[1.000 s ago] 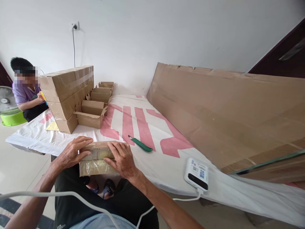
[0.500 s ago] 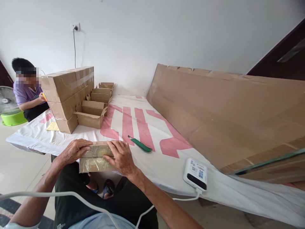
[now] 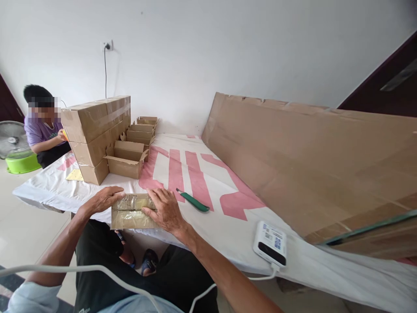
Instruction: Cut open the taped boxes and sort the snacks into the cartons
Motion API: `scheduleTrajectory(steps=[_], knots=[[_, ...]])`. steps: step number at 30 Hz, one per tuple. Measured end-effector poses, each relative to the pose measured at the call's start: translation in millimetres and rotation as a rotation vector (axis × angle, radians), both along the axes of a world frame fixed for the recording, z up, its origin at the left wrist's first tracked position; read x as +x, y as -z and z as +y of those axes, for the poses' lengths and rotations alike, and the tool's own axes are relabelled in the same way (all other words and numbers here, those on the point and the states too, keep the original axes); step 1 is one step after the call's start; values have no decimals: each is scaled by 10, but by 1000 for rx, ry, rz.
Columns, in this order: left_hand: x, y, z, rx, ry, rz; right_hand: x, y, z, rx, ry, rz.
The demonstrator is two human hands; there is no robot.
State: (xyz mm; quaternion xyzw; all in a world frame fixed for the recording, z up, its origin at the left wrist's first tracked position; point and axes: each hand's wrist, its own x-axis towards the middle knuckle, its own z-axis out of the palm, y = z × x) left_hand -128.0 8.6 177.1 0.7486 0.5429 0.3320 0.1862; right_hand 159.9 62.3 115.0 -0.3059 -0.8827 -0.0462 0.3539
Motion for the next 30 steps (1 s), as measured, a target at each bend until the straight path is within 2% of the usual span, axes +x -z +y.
scheduleTrajectory(steps=[4, 8, 12, 16, 22, 26, 30], knots=[[-64, 144, -205, -16, -156, -196, 5, -7, 37, -8, -11, 0], [-25, 321, -453, -25, -161, -408, 7, -39, 99, -46, -21, -22], [49, 430, -551, -31, -154, -490, -5, -118, 234, -107, -41, -86], [76, 428, -530, -50, -128, -517, -55, -233, 363, -113, -110, -182], [75, 369, -483, -116, -106, -548, -207, -360, 409, 20, -176, -334], [68, 364, -435, -126, -89, -597, -247, -335, 456, 81, -203, -399], [68, 384, -384, -112, -111, -595, -218, -263, 543, 89, -241, -333]])
